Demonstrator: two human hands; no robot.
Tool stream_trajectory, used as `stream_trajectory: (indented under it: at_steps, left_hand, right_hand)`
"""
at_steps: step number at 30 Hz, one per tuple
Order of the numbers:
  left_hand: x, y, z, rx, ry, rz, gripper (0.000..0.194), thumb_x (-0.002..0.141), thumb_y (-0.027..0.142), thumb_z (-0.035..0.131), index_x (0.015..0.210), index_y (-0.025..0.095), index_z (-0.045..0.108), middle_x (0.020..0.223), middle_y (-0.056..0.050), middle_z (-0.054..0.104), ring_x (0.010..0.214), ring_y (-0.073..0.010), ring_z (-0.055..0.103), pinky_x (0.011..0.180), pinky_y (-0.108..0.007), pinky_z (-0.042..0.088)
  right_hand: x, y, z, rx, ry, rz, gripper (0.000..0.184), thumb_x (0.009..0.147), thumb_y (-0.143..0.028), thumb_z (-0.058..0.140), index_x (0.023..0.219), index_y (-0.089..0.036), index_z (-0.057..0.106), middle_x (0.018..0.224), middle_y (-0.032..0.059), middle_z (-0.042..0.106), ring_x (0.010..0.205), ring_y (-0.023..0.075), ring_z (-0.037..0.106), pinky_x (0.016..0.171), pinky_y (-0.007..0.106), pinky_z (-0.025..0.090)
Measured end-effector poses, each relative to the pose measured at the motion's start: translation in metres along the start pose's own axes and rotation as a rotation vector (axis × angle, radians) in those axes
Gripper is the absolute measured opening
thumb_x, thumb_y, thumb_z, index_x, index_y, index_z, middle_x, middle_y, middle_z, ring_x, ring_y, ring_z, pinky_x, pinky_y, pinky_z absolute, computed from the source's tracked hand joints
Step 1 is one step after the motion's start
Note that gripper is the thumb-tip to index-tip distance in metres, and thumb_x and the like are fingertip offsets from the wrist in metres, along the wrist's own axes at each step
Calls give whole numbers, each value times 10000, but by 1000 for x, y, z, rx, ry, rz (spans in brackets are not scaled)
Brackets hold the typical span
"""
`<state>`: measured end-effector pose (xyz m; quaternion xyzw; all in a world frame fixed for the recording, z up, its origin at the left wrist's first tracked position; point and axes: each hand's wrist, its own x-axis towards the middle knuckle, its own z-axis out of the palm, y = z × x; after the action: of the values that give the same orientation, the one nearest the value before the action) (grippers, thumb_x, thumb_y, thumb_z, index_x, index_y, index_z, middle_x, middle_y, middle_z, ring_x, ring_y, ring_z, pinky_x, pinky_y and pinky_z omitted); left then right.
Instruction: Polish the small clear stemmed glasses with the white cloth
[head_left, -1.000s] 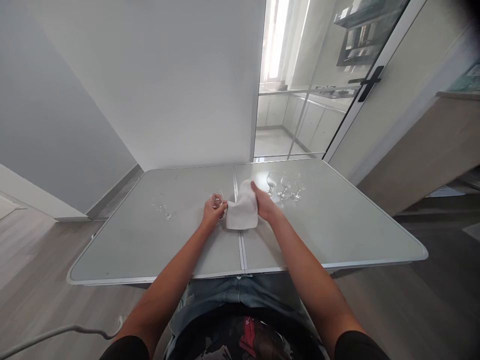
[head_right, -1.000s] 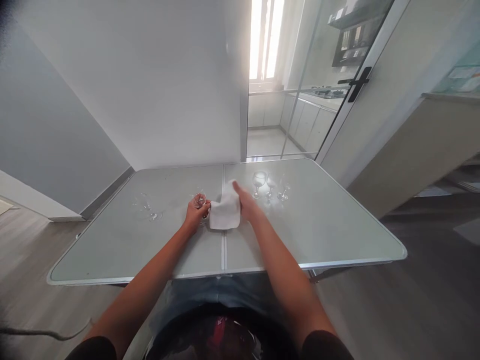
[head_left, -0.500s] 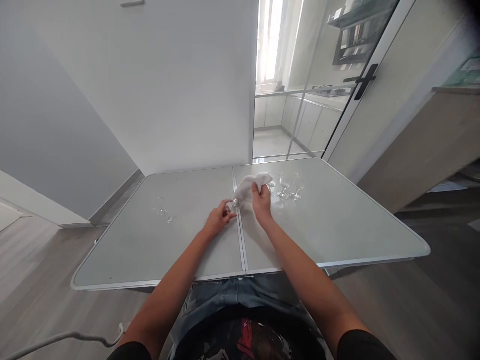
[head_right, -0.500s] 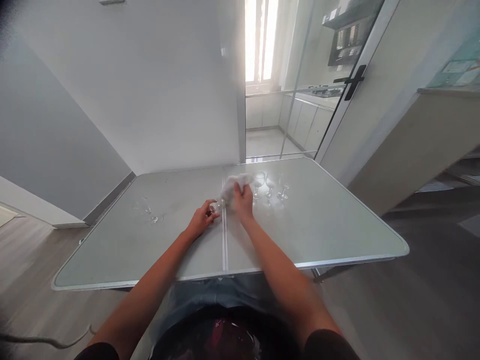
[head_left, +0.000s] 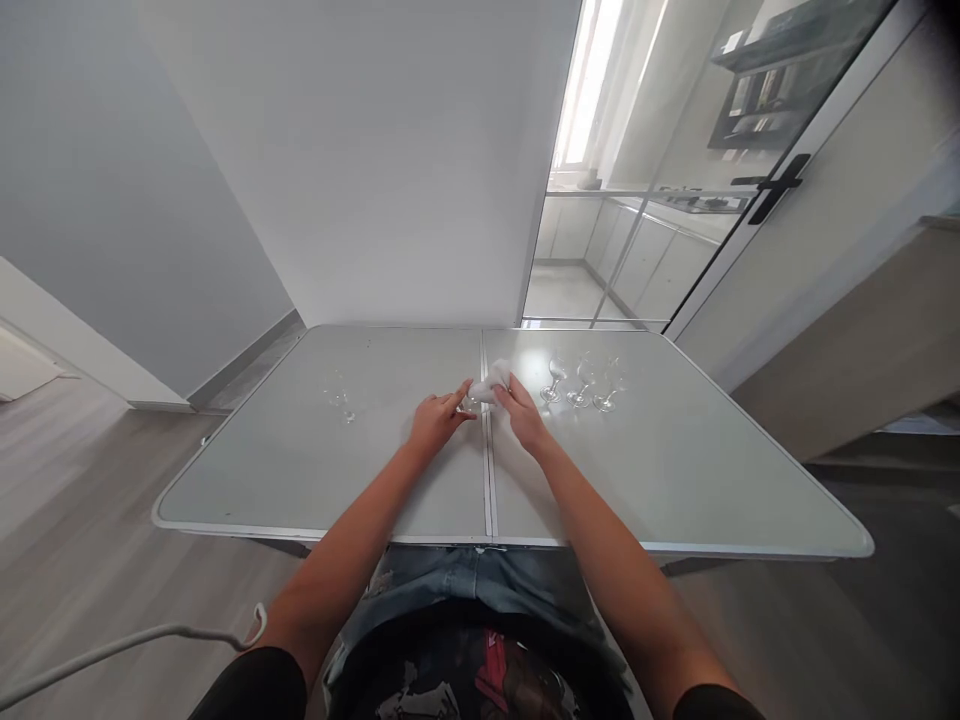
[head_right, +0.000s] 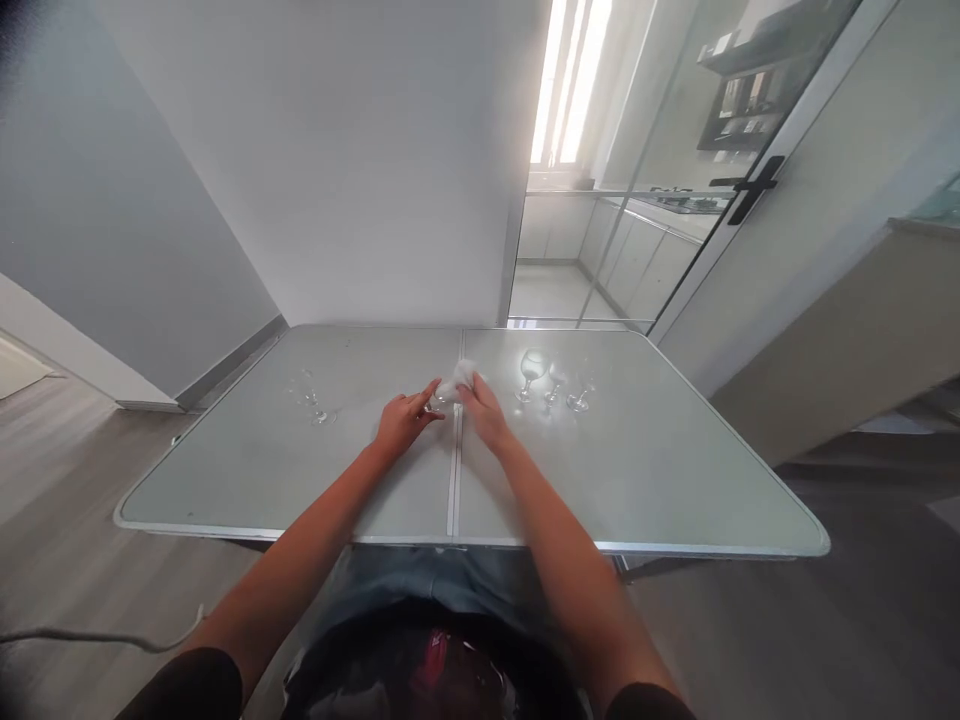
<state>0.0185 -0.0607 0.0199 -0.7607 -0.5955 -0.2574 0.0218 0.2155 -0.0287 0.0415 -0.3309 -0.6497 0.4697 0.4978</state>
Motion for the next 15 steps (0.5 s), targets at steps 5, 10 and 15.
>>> stream_trajectory:
  at_steps: [5,10,15]
  left_hand:
    - [-5,1,-5,-95,-158,34,713,919,429,657,1559,294,373,877,-6,709,749,-166,607,679,-255,361]
    - [-5,-3,-17,-500,-239,-21,725,838,464,729,1499,297,483,714,53,528,675,-127,466,669,-242,333]
    - [-3,-5,-23,-857,-409,-51,700,783,518,757,1377,170,627,656,58,392,624,-105,356,601,-240,285]
  right_hand:
    - [1,-4,-15,98,-260,133,297,960,-469,502,1133,-240,582,1023,18,600,962,194,545,855,326,440]
    - [2,-18,-42,-483,-551,-149,108,969,-336,456,985,-235,490,772,2,494,740,201,447,736,353,406]
    - [3,-21,-59,-609,-722,-341,53,884,-210,490,903,-237,448,680,-23,388,661,189,326,729,373,374]
